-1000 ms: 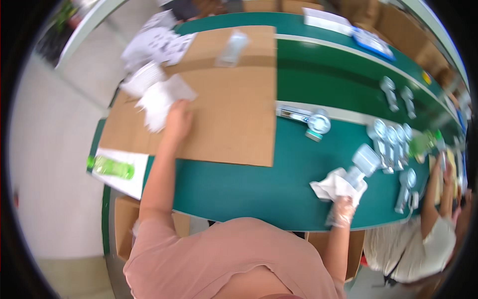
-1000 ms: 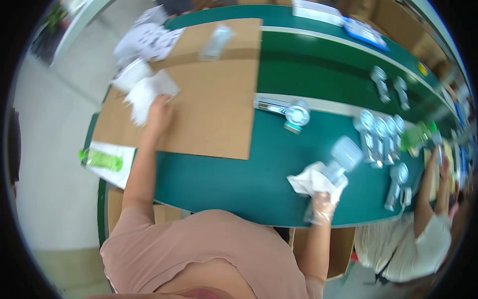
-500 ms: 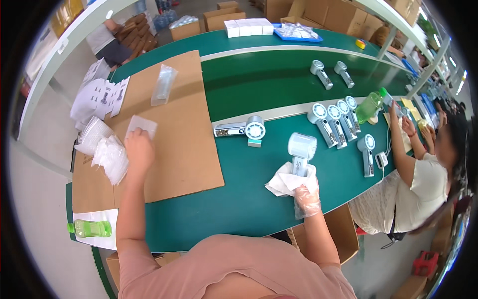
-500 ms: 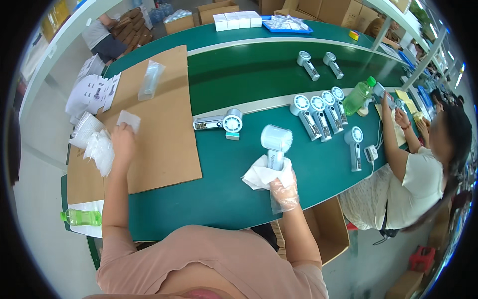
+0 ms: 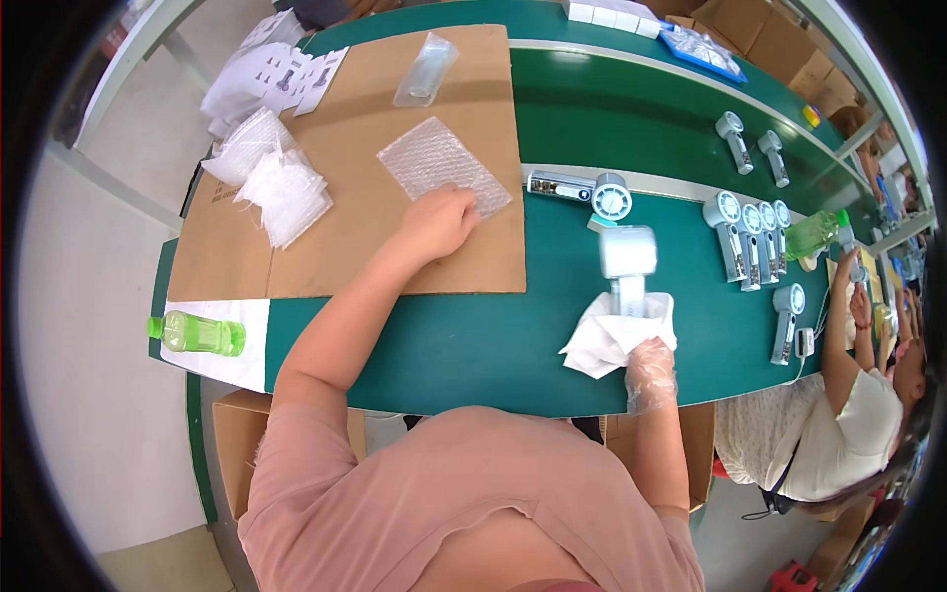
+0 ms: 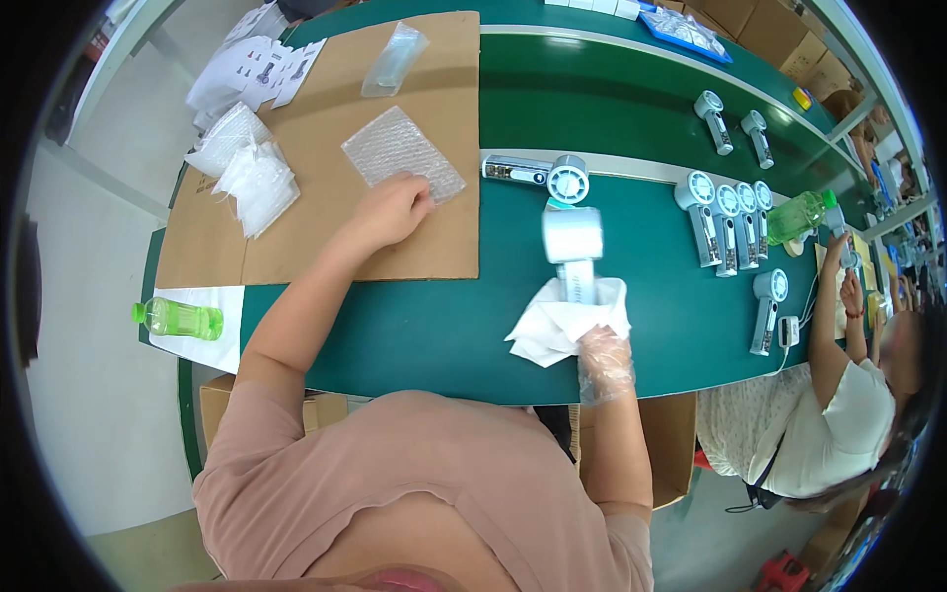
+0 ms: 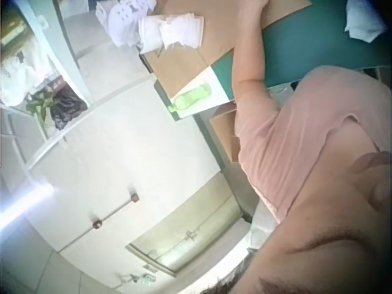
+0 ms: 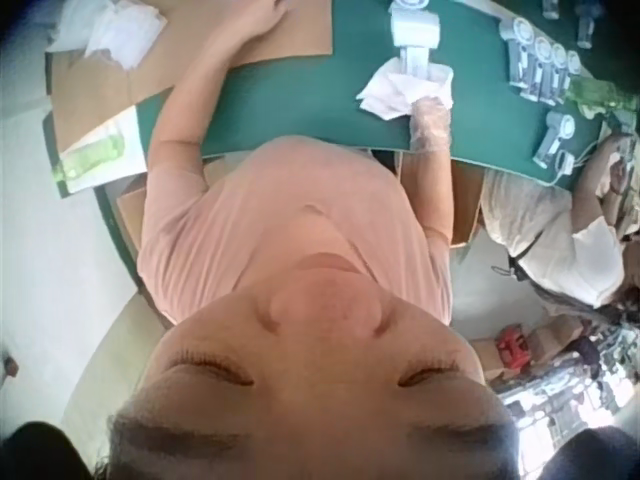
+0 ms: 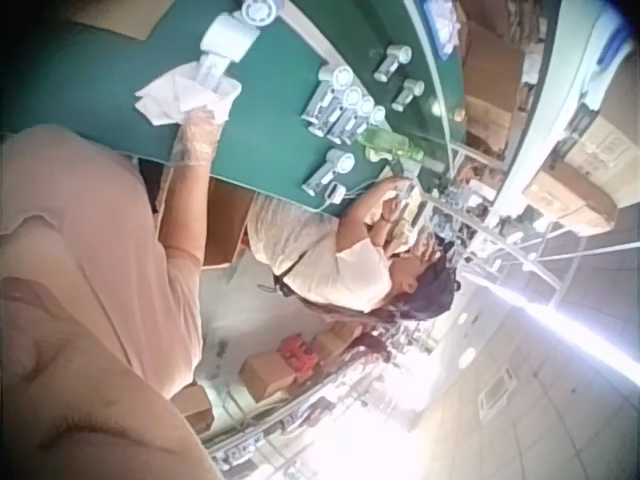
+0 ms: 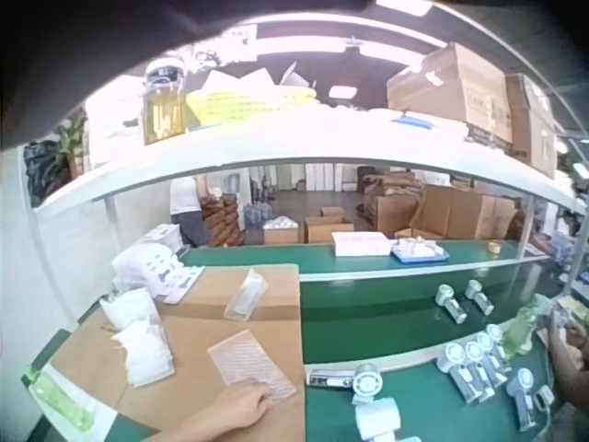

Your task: The person wipes handheld electronic devices with a white cloth, then places them into bubble wrap. The person repeats this process for multiple devices on a green workbench.

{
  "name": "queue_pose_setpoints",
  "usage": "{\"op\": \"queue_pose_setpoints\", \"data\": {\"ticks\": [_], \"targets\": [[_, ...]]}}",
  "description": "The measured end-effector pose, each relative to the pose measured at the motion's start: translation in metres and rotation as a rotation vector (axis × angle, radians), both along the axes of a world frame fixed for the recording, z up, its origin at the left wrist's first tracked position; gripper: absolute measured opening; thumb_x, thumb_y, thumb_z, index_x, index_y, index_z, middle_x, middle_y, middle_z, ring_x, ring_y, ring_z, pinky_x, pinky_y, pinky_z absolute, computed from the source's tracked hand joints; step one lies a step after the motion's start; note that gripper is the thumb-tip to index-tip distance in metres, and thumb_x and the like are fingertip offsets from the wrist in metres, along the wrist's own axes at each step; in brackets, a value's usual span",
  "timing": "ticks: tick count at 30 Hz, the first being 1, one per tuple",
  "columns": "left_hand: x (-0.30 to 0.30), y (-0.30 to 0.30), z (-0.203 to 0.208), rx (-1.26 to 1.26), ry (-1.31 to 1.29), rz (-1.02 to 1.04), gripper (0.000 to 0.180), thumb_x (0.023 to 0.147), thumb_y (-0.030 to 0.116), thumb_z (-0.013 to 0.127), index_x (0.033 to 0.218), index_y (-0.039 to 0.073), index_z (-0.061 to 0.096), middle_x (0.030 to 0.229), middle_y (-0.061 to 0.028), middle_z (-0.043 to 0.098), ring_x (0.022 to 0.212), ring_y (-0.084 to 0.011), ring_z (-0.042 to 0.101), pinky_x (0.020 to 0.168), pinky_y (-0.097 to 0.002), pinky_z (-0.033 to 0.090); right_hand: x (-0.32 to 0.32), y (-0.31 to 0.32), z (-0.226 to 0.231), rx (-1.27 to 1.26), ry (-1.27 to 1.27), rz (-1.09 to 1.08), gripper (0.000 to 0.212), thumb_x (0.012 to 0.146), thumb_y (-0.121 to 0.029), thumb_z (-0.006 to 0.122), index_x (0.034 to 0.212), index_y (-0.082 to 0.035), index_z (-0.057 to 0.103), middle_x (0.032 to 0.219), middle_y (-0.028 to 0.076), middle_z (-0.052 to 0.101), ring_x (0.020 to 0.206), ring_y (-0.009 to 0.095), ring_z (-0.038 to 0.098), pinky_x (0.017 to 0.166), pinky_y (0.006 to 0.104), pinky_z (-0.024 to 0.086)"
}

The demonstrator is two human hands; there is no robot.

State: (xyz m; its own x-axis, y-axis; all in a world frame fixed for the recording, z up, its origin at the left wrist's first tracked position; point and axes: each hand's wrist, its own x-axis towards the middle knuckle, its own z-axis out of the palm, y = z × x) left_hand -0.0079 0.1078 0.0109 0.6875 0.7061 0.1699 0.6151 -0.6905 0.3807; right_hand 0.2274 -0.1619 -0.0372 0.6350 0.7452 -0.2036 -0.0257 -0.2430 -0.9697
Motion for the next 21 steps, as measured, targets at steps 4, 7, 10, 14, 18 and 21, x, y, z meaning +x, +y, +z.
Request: {"op": "queue_pose_setpoints", "data": {"ticks": [4,7,10,14,18,21], "targets": [[0.001,-0.007,0.001,-0.177,0.027,-0.063,0.013,0.084,0.014,0.059,0.086,0.001,0.058,0.083,-0.0168,0.061,0.074,-0.0297,0.058,0.069,-0.039,0.046,-0.028,0.013,0.009,0.009,0.158,0.122,0.05,0.081,-0.024,0.07,0.123,-0.003,0.052,0.104,0.01,0.066,0.093,0.018,0.064,0.081,0.0312,0.052],[0.001,-0.018,0.008,-0.4,-0.021,-0.116,0.012,0.085,0.009,0.056,0.092,0.002,0.062,0.081,-0.0148,0.063,0.07,-0.0251,0.059,0.064,-0.035,0.047,-0.053,0.031,0.066,-0.022,0.275,0.356,0.045,0.084,-0.019,0.065,0.123,-0.002,0.052,0.113,0.01,0.063,0.101,0.017,0.061,0.085,0.0292,0.05],[-0.002,-0.018,0.005,-0.787,-0.24,-0.066,0.013,0.085,0.007,0.056,0.094,0.003,0.064,0.075,-0.0074,0.062,0.065,-0.0156,0.056,0.056,-0.0291,0.044,-0.063,0.06,0.071,-0.066,0.172,0.489,0.043,0.087,-0.02,0.062,0.123,0.0,0.052,0.111,0.01,0.063,0.101,0.018,0.061,0.087,0.0292,0.048],[-0.014,0.002,-0.001,-1.078,-0.375,0.028,0.009,0.086,0.007,0.057,0.09,0.005,0.065,0.069,0.0033,0.054,0.058,-0.0035,0.043,0.048,-0.0214,0.033,-0.056,0.085,0.045,-0.111,0.499,0.484,0.044,0.088,-0.021,0.063,0.123,0.001,0.051,0.11,0.01,0.063,0.097,0.019,0.062,0.084,0.0295,0.05],[-0.016,0.009,-0.004,-0.843,-0.26,0.042,0.012,0.086,0.012,0.058,0.083,0.001,0.063,0.07,-0.0045,0.06,0.063,-0.0156,0.057,0.054,-0.0315,0.043,-0.061,0.092,0.062,-0.216,0.37,0.57,0.042,0.087,-0.022,0.064,0.122,0.0,0.053,0.108,0.009,0.063,0.094,0.017,0.063,0.081,0.0291,0.051],[0.001,-0.01,0.003,-0.105,-0.212,-0.034,0.014,0.083,0.014,0.059,0.081,0.0,0.064,0.074,-0.0154,0.063,0.069,-0.0311,0.061,0.061,-0.0431,0.046,-0.063,0.094,0.057,-0.219,0.372,0.565,0.041,0.086,-0.023,0.064,0.119,0.0,0.056,0.106,0.009,0.064,0.093,0.017,0.063,0.08,0.0292,0.05]]}}
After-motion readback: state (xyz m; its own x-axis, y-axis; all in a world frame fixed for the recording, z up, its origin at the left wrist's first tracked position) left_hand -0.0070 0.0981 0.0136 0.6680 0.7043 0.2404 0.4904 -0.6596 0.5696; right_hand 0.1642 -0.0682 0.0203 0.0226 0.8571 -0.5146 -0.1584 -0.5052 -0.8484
